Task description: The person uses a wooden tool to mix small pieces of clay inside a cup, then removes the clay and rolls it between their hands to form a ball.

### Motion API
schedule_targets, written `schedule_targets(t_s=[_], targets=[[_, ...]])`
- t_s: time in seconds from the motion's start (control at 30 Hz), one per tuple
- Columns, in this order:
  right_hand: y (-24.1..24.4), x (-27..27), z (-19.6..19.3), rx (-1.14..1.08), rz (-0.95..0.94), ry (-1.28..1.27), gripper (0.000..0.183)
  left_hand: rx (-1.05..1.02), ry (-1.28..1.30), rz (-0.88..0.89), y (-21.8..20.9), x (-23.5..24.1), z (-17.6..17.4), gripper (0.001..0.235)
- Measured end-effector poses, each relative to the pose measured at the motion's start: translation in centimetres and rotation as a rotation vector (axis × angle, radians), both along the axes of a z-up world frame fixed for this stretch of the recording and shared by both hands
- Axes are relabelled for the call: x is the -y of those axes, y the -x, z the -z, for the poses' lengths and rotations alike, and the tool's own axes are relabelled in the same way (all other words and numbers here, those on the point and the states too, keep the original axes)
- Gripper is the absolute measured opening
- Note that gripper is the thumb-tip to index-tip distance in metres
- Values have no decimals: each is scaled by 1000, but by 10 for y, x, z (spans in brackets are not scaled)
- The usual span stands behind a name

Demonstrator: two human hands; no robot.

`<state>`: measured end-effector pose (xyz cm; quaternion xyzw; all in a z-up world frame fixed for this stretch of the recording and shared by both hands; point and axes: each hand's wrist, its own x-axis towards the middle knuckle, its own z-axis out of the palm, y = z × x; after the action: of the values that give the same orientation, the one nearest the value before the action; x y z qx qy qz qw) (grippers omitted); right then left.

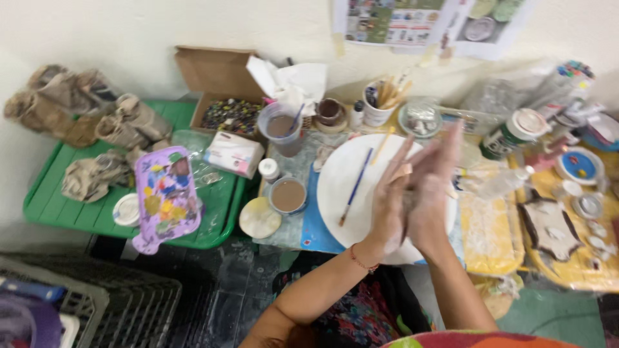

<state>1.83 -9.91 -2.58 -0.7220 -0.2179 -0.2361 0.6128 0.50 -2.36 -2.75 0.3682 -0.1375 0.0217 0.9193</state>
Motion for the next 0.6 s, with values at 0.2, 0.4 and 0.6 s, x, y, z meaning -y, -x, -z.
schedule_targets(t_s=[0.2,0.4,0.6], targets=[[-10,30,4,46,197,-106,84,89,125,229,-4,-25,-6,83],[23,-23,0,258,141,141,90,236,-260,-40,-15,-34,20,72],[15,-8,-21,-128,345,304,108,544,-442,-105,6,-18,29,73]])
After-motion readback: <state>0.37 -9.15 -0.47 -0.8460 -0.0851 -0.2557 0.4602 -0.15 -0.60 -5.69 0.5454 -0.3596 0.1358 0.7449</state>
